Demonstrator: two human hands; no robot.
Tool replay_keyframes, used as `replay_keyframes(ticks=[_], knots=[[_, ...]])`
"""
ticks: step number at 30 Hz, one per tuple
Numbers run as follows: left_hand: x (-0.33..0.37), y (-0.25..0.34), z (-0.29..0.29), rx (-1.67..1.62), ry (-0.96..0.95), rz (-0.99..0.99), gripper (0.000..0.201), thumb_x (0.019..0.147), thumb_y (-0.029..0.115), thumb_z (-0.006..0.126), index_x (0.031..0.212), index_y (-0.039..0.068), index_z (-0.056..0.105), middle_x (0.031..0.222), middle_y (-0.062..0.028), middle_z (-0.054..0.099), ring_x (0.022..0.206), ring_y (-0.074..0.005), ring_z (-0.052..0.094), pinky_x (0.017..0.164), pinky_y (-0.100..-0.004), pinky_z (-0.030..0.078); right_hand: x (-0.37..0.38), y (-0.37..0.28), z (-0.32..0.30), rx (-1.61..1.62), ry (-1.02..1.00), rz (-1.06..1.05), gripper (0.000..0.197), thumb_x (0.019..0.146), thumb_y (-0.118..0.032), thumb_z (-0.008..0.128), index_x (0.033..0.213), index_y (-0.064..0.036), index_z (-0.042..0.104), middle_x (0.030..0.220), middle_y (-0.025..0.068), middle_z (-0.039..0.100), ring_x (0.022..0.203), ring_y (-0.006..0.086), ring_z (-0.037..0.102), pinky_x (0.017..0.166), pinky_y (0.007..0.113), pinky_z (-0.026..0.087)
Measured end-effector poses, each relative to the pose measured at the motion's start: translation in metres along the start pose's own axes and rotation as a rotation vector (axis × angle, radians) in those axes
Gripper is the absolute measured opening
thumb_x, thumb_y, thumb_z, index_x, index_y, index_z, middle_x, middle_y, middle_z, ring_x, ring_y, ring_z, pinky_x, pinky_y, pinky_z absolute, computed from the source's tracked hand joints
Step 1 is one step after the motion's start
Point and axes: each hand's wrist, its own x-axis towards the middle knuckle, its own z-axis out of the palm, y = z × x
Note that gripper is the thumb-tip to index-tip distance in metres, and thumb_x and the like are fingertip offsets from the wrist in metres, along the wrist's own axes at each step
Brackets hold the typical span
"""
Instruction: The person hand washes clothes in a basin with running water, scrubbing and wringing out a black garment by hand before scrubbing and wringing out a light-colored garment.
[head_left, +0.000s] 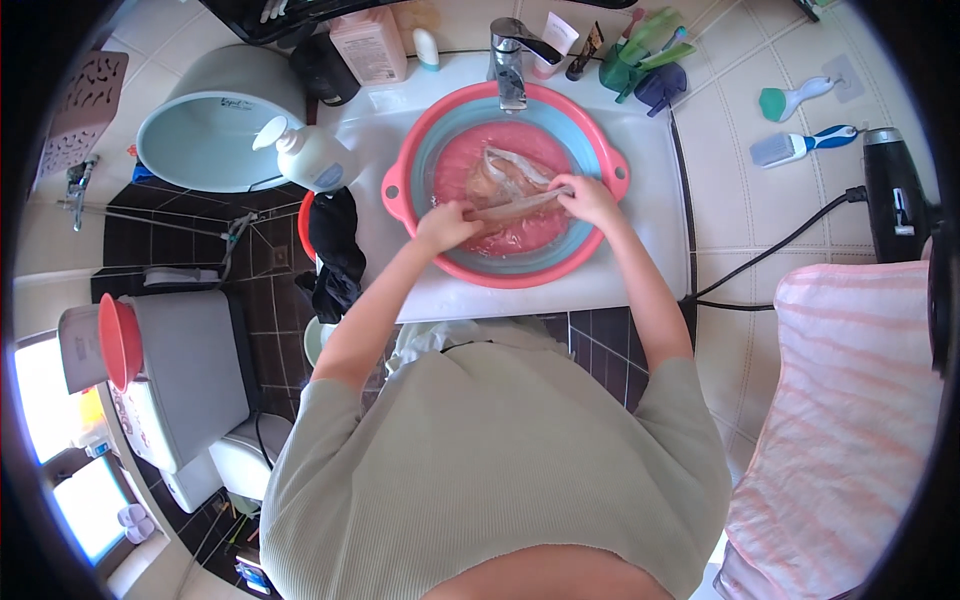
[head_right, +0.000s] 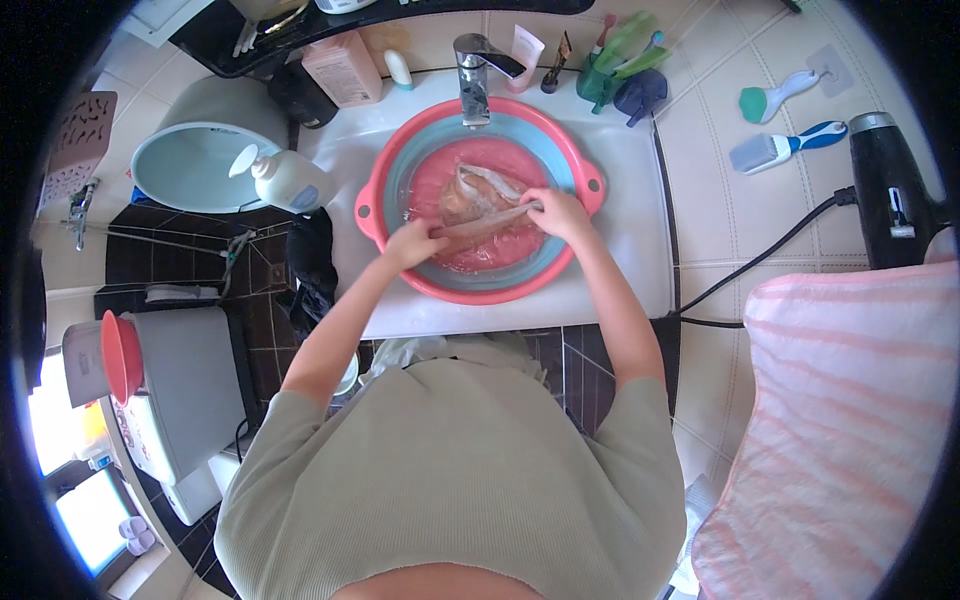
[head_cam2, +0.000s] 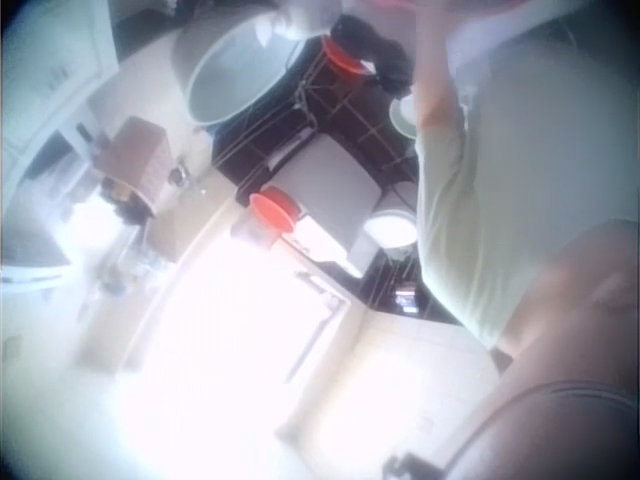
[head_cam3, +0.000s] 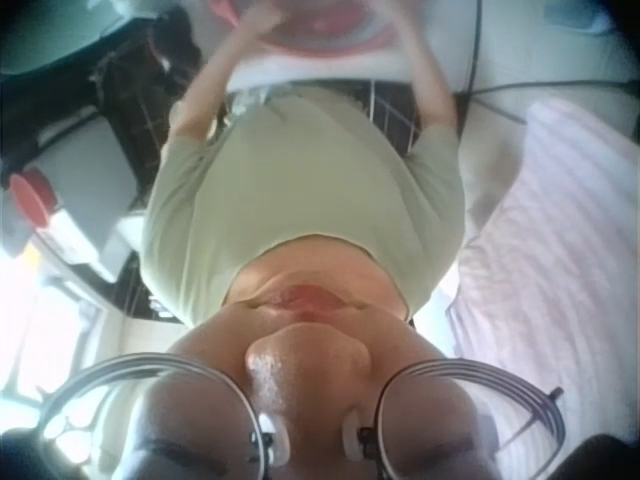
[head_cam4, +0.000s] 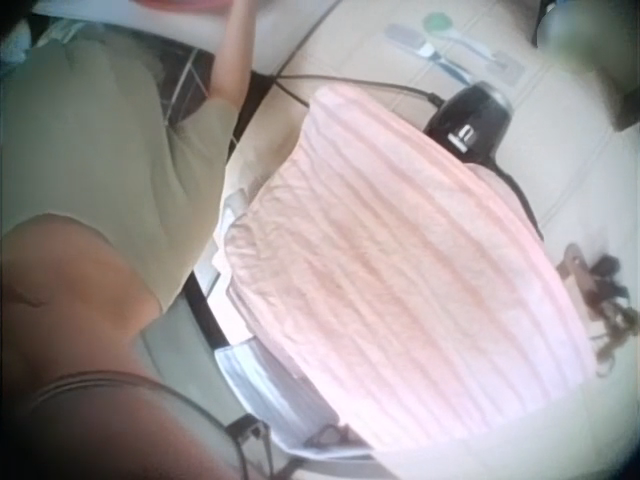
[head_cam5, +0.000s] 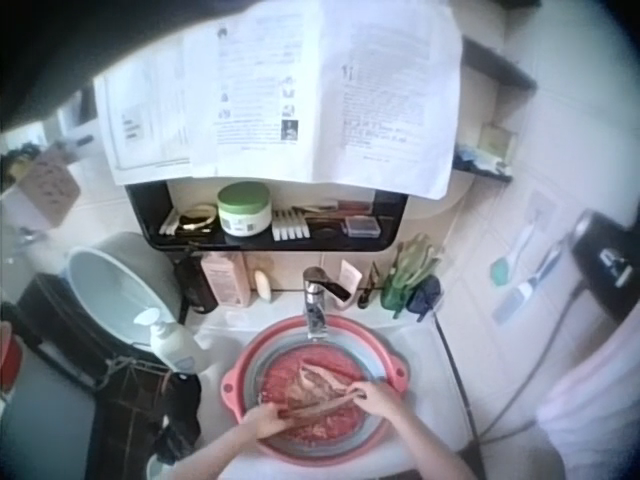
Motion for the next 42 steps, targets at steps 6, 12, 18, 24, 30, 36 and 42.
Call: replay_keyframes(ticks=[6,12,18,24,30,36,42], knots=[[-0.013,0.047,-0.082,-0.121,0.288,0.153,0.023,0.065,0.006,0.059,0.087,0.01,0.064,0.07,-0.0143,0.062,0.072,-0.0279,0.063,0.062,-0.0356,0.049,-0.016,-0.035,-0.051,0.056,0.342,-0.236,0.016,0.073,-0.011,0.06,0.088,-0.0068,0.062,0.068,0.0059,0.061,0.063,0.0152,0.062,0.055,0.029,0.046],[-0.028,0.071,-0.111,-0.111,0.297,0.42,0.02,0.065,0.003,0.06,0.085,0.007,0.061,0.064,-0.0102,0.059,0.064,-0.025,0.061,0.06,-0.0327,0.046,-0.039,-0.054,-0.081,0.171,0.289,-0.311,0.015,0.07,-0.01,0.062,0.084,-0.0031,0.06,0.068,0.0053,0.059,0.058,0.0107,0.051,0.056,0.024,0.042],[-0.031,0.041,-0.094,-0.157,-0.261,0.391,0.022,0.071,0.005,0.064,0.092,0.001,0.058,0.074,-0.0047,0.062,0.067,-0.0151,0.063,0.057,-0.0276,0.047,-0.061,-0.04,-0.054,0.188,-0.124,-0.291,0.02,0.071,-0.013,0.067,0.088,-0.004,0.059,0.078,0.0067,0.062,0.067,0.0137,0.056,0.062,0.026,0.043],[-0.011,0.011,-0.045,0.21,-0.032,0.215,0.031,0.074,0.02,0.063,0.1,0.003,0.058,0.092,-0.0119,0.062,0.088,-0.0202,0.061,0.072,-0.0353,0.048,-0.046,-0.037,-0.021,-0.138,0.039,-0.106,0.023,0.072,-0.02,0.063,0.093,-0.008,0.061,0.085,0.0062,0.063,0.087,0.0271,0.058,0.075,0.04,0.045],[0.01,0.016,0.012,0.532,0.167,0.326,0.098,0.062,0.041,0.071,0.139,0.009,0.019,0.14,-0.0151,0.027,0.127,-0.0398,0.026,0.103,-0.0616,0.012,-0.02,-0.014,0.033,-0.576,0.185,-0.349,0.06,0.064,-0.022,0.067,0.12,-0.0105,0.048,0.121,0.0105,0.048,0.121,0.0304,0.036,0.102,0.053,0.022],[0.021,0.023,0.046,0.6,-0.042,0.229,0.104,0.055,0.044,0.074,0.137,0.007,0.023,0.137,-0.0169,0.032,0.126,-0.0375,0.031,0.103,-0.0589,0.017,-0.011,-0.017,0.074,-0.554,0.037,-0.231,0.095,0.053,-0.019,0.076,0.134,-0.007,0.029,0.132,0.0156,0.036,0.126,0.0343,0.028,0.106,0.052,0.015],[0.044,0.005,0.052,0.514,-0.118,0.108,0.066,0.067,0.029,0.066,0.126,0.012,0.041,0.114,-0.0161,0.055,0.106,-0.0323,0.054,0.092,-0.0469,0.039,0.016,-0.007,0.076,-0.663,-0.055,-0.042,0.046,0.06,-0.011,0.067,0.105,-0.007,0.058,0.104,0.0148,0.059,0.103,0.0301,0.055,0.091,0.043,0.041]])
